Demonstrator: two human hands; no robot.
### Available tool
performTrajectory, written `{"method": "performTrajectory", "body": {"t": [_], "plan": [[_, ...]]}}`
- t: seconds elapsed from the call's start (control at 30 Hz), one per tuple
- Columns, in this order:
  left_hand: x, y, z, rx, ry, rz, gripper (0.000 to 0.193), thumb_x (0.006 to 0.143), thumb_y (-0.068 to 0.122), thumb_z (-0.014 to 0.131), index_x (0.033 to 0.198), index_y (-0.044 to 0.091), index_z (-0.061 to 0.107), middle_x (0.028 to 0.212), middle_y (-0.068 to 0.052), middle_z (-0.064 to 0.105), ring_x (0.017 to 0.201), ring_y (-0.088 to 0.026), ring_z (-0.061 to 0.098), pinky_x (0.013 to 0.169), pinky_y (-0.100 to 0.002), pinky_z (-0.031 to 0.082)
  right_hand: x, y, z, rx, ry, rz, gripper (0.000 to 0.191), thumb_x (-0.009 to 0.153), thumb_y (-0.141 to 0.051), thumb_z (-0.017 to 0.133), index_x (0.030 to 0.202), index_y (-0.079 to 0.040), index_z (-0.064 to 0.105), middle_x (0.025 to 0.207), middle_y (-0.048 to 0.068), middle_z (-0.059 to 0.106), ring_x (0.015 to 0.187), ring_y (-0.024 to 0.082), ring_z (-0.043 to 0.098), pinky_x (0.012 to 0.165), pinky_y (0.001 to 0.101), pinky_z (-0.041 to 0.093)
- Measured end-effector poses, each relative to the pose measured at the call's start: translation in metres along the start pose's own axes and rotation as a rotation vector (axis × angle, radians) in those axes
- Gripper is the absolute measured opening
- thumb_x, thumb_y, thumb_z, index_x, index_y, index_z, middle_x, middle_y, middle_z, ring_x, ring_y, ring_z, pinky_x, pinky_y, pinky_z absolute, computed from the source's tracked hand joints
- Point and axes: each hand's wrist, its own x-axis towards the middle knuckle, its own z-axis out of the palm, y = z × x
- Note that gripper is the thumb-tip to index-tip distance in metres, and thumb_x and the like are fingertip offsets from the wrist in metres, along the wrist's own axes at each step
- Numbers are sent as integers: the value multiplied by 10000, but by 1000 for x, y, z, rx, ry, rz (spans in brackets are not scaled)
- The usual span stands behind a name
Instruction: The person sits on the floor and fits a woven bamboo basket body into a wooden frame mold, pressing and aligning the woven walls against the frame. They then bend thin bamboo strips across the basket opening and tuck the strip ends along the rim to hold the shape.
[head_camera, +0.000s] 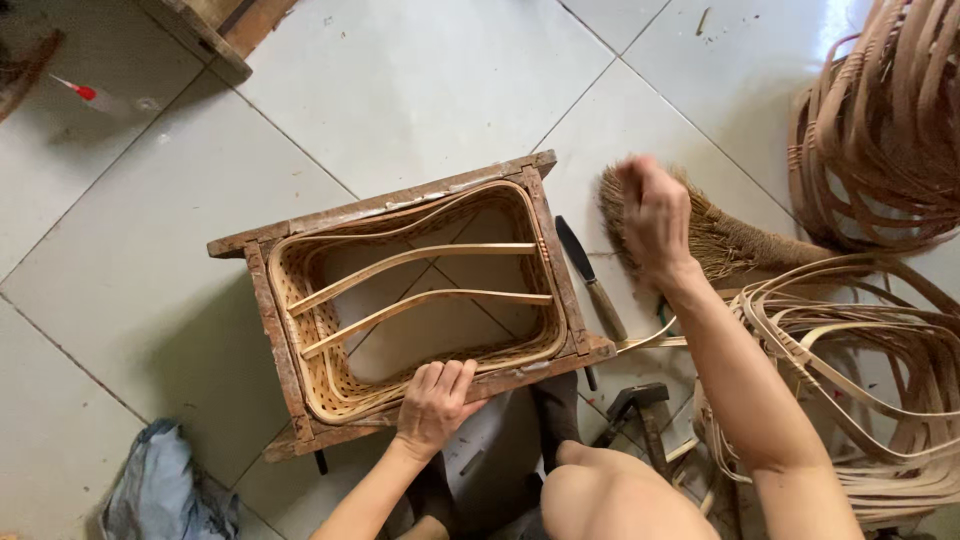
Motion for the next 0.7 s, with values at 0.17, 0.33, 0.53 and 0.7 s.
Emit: {"method": "performTrajectory", "body": {"t": [0.17, 0.33, 0.53, 0.7], "plan": [[-1, -2, 2, -66, 25, 12, 510, 754, 396, 748, 1138, 73, 658, 935, -56, 569, 880, -247, 571, 822, -400, 515, 12, -86, 38, 413, -281, 559, 390, 1128, -300, 326, 1183, -94, 653, 842, 32, 606, 619, 117, 553, 473, 298, 492], [-1, -5, 1, -12, 47, 53, 277, 876, 160, 642, 1119, 42, 704, 877, -37, 550, 851, -211, 573, 795, -351, 533, -3, -116, 99, 488, -298, 470, 415, 1110, -387, 346, 1141, -69, 610, 858, 89, 645, 725, 187, 605, 631, 364, 544], [2, -6, -1, -57, 88, 48, 275, 876, 141, 642, 1112, 27, 727, 864, -34, 540, 832, -209, 561, 758, -351, 518, -5, -110, 125, 455, -253, 488, 398, 1096, -385, 380, 1128, -49, 590, 798, 83, 646, 702, 176, 614, 627, 373, 520], [-1, -3, -1, -9, 20, 31, 272, 854, 173, 667, 1090, 57, 736, 848, -38, 541, 818, -210, 557, 737, -347, 508, -4, -108, 134, 448, -343, 498, 388, 1114, -367, 383, 1099, -31, 577, 688, 121, 594, 597, 206, 544, 539, 413, 452]]}}
